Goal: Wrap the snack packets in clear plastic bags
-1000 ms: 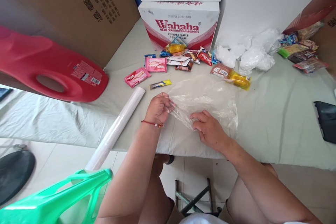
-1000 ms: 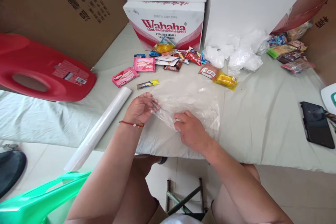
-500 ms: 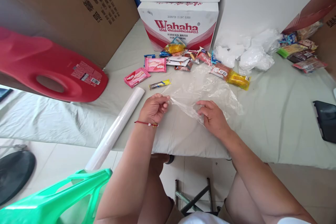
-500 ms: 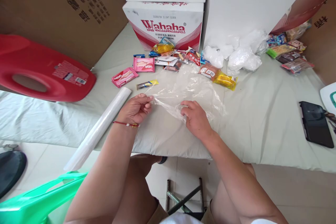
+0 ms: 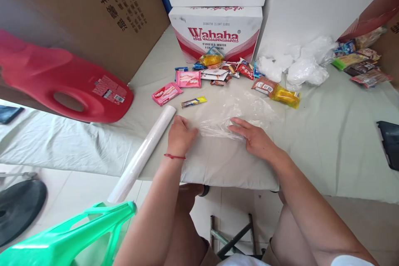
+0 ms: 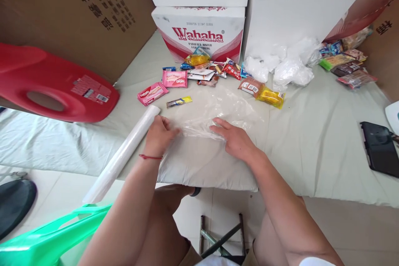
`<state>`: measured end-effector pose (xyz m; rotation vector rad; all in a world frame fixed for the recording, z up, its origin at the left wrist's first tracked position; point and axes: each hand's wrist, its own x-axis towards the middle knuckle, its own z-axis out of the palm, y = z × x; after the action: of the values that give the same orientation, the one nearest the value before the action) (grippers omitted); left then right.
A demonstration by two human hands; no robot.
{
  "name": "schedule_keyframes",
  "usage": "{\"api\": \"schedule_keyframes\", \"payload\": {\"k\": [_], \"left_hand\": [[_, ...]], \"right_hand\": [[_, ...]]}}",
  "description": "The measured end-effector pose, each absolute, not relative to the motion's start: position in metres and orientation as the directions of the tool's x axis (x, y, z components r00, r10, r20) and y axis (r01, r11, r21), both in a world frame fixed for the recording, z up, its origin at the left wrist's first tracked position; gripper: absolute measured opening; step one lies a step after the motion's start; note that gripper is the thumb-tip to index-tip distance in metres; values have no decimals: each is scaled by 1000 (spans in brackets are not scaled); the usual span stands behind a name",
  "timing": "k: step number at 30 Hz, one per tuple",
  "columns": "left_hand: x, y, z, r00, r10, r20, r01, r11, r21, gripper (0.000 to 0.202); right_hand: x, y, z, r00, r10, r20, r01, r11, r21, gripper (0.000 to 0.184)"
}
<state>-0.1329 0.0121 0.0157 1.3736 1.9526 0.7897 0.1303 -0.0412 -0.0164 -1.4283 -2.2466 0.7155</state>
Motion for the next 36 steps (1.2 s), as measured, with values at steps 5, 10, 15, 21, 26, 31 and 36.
{"api": "schedule_keyframes", "payload": {"k": [5, 10, 15, 21, 26, 31, 36], "left_hand": [[-111, -2, 22, -191, 946, 262, 930, 89, 357, 79], [-109, 3, 12, -129, 985, 118, 867, 54, 495, 72], [-115, 5, 13, -190, 929, 319, 824, -26, 567, 62], [-92, -24, 34, 36, 605, 796, 723, -565, 397, 40], [-61, -26, 28, 435, 698, 569, 396, -716, 575, 33], [-49, -1, 26, 436, 896, 80, 590, -352, 726, 36], [-68, 15, 31, 303, 932, -201, 846, -165, 507, 40]], "right_hand": [[120, -42, -5, -438, 888, -144, 816, 325, -477, 99], [116, -44, 3, -409, 892, -193, 857, 303, -416, 103], [117, -43, 10, -372, 897, -238, 895, 278, -350, 102], [111, -41, 19, -353, 895, -274, 924, 286, -255, 92], [103, -42, 22, -405, 877, -258, 905, 344, -249, 59], [95, -56, 22, -492, 810, -318, 870, 461, -174, 52], [94, -81, 20, -656, 724, -214, 754, 633, -174, 63]]}}
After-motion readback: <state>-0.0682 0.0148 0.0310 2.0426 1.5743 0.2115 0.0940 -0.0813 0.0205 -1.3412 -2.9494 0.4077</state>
